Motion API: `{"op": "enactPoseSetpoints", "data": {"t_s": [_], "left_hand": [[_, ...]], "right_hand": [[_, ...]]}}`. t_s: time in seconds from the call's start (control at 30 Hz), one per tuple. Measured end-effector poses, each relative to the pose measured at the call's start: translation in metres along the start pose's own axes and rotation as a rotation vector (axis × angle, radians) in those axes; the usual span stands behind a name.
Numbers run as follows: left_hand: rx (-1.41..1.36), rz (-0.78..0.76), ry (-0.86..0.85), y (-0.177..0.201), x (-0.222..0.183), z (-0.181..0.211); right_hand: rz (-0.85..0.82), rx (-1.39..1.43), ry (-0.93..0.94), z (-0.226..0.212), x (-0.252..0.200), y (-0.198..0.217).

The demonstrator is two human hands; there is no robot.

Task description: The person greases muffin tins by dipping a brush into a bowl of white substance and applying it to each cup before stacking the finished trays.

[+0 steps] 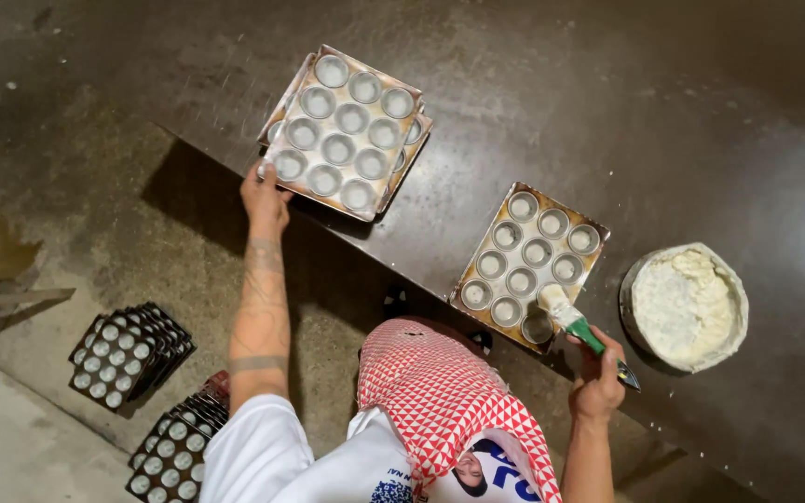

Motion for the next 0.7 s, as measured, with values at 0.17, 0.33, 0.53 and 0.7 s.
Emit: {"op": "enactPoseSetpoints", "data": {"t_s": [0.17,0.33,0.53,0.7], "left_hand": [[0.382,0.056,-0.127,-0.002,0.004,0.034],[0.975,0.2,-0.691,-0.033,-0.088,0.113],[0.783,-0.356,-0.443,-0.122,-0.225,-0.024],[0.828,-0.71,-0.425,-0.221,-0.304,-0.08]], "right_hand": [[-0.074,-0.121,-0.037,0.001,-0.005,-0.005],[0.114,-0.241,-0.043,-0.011,-0.025,0.002],[0.261,-0.594,0.201,-0.083,-0.016,0.043],[0.296,-0.972,0.343,-0.159,0.044,0.102]]}}
Point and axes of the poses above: each hand's wrist, its own x-axis towards the middle knuckle, its own y-axis out of the back of the hand, z = x × y, the point moved 7 cm from there along x, towards the middle knuckle, and after that the axes turned 9 degrees about x, right-handed, at the moved point
